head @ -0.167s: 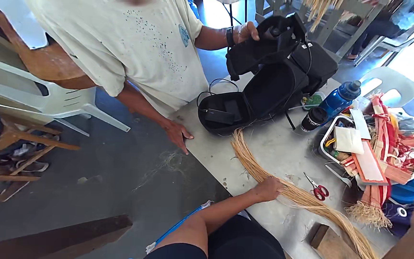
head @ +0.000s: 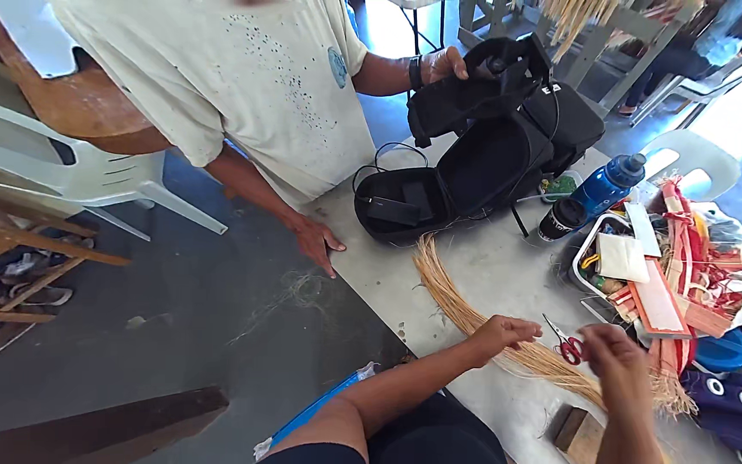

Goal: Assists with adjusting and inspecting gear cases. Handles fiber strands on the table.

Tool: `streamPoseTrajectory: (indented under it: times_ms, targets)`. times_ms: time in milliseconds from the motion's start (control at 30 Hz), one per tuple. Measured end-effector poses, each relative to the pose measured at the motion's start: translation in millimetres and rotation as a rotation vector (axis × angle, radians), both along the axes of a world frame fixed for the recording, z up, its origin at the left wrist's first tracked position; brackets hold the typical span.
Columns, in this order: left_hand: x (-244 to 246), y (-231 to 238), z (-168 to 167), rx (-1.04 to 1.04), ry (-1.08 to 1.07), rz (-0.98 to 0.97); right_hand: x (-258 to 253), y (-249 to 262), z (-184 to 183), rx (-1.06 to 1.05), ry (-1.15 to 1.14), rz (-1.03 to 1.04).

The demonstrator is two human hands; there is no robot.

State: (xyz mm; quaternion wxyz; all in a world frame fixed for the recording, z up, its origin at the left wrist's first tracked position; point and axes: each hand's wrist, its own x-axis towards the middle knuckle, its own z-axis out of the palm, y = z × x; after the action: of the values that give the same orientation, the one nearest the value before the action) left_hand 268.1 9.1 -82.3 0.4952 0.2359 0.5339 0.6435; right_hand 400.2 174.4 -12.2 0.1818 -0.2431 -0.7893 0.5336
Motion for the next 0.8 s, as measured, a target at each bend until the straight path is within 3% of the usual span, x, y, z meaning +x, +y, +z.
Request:
streamPoseTrajectory:
  times_ms: [100,200,567,800]
  targets:
    - [-2,3,12,0.071,-0.401,0.186,-14,-35,-20,0.003,-0.135,0.158]
    - [-7,-4,18,0.071,-0.55,0.363,-18,-47,-32,-0.011,-0.239,0.206]
    - [-57,-49,21,0.122,-0.686,0.824,6,-11,-42,0.062,-0.373,0.342]
    - [-109,-110,28,0.343,-0.361,1.089,53,49,-36,0.172,-0.39,0.233]
